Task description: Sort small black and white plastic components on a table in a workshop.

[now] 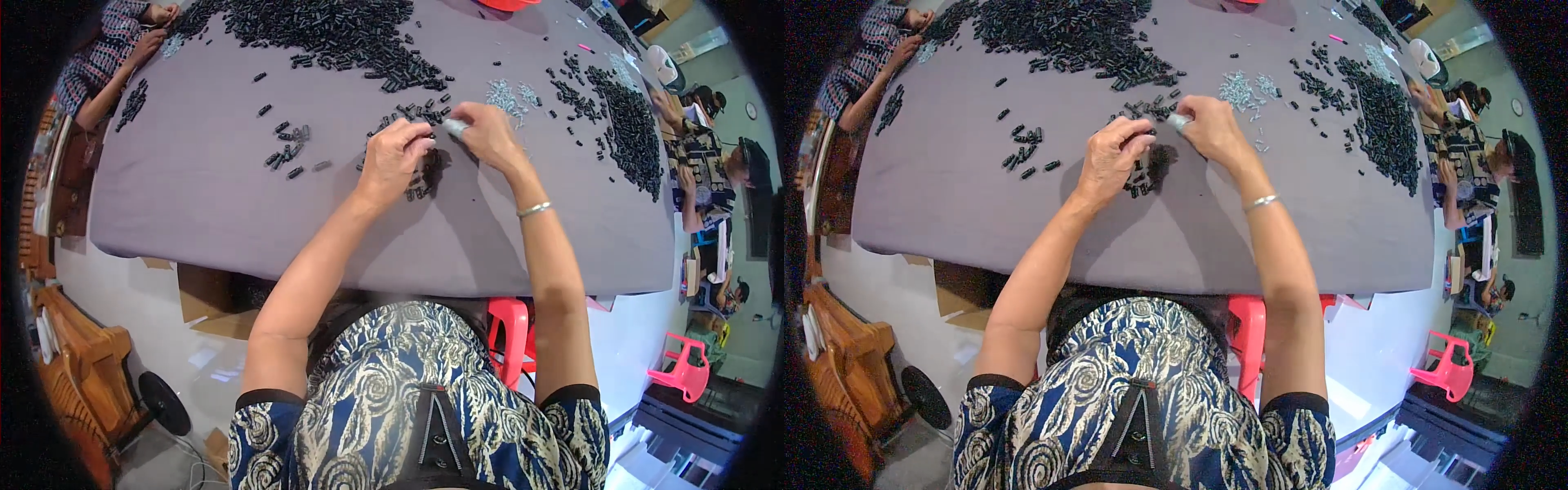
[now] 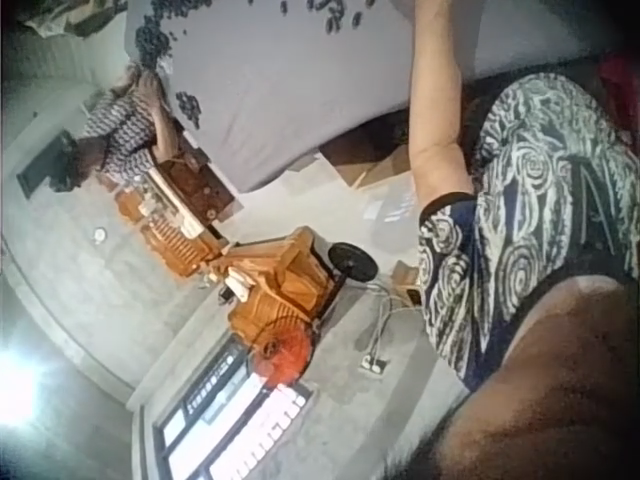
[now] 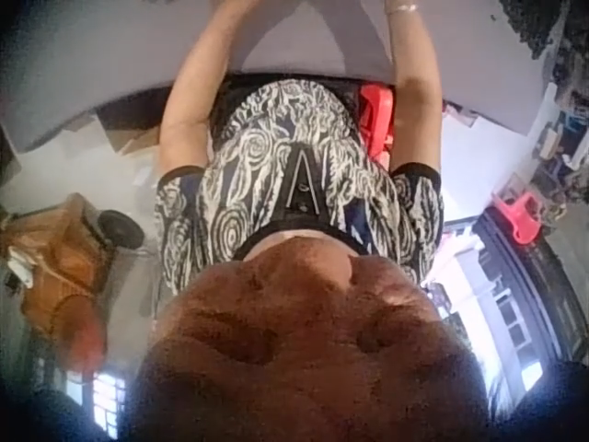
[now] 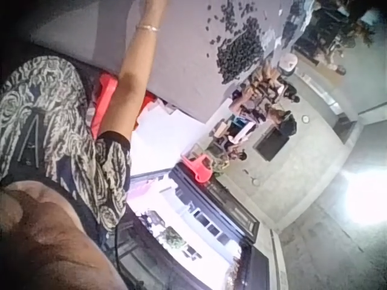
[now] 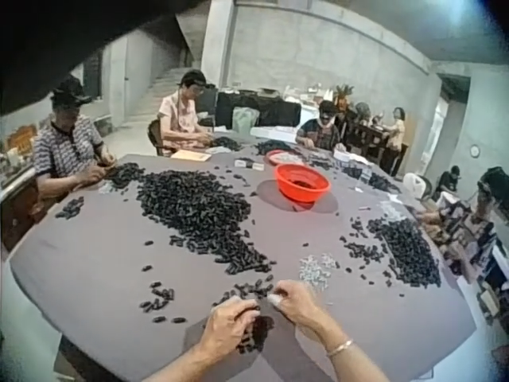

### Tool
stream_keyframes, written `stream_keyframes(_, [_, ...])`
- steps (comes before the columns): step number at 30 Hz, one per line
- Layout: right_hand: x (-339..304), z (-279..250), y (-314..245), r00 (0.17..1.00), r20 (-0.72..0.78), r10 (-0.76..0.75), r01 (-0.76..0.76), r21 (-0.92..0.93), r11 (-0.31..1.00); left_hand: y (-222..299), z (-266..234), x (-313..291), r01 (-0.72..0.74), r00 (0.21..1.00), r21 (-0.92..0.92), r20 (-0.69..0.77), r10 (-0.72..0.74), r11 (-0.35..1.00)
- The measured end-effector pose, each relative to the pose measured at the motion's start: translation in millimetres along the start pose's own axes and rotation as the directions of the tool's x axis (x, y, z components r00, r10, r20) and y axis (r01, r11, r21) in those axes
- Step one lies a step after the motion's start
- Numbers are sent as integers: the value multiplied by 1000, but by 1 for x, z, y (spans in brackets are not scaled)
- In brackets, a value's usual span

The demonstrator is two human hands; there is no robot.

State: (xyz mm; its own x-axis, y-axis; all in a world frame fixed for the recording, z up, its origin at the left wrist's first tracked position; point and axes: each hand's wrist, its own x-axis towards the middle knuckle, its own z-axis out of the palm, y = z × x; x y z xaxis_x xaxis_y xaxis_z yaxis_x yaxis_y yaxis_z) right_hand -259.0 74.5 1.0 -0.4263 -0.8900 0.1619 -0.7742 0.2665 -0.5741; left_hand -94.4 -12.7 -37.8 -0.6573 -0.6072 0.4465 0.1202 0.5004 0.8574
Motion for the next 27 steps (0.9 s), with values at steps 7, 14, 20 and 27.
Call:
stream_keyframes(7, [25, 3, 4, 976, 179, 122, -101, -123, 987, 5, -2, 0, 0, 1000, -58, 14, 1, 998])
stream_keyframes(14, [-7, 5, 1, 907, 307, 286, -420, 673, 608, 10, -3, 0, 66, 998, -23, 20, -65, 998])
stream_keyframes(20, [-25, 22, -2, 941, 268, 206, -327, 877, 351, 7, -3, -1, 83, 997, -30, 0, -83, 996])
stream_keyframes(27, [-30, 25, 0, 971, 190, 145, -227, 923, 310, 9, -2, 0, 112, 993, -32, 32, -110, 993])
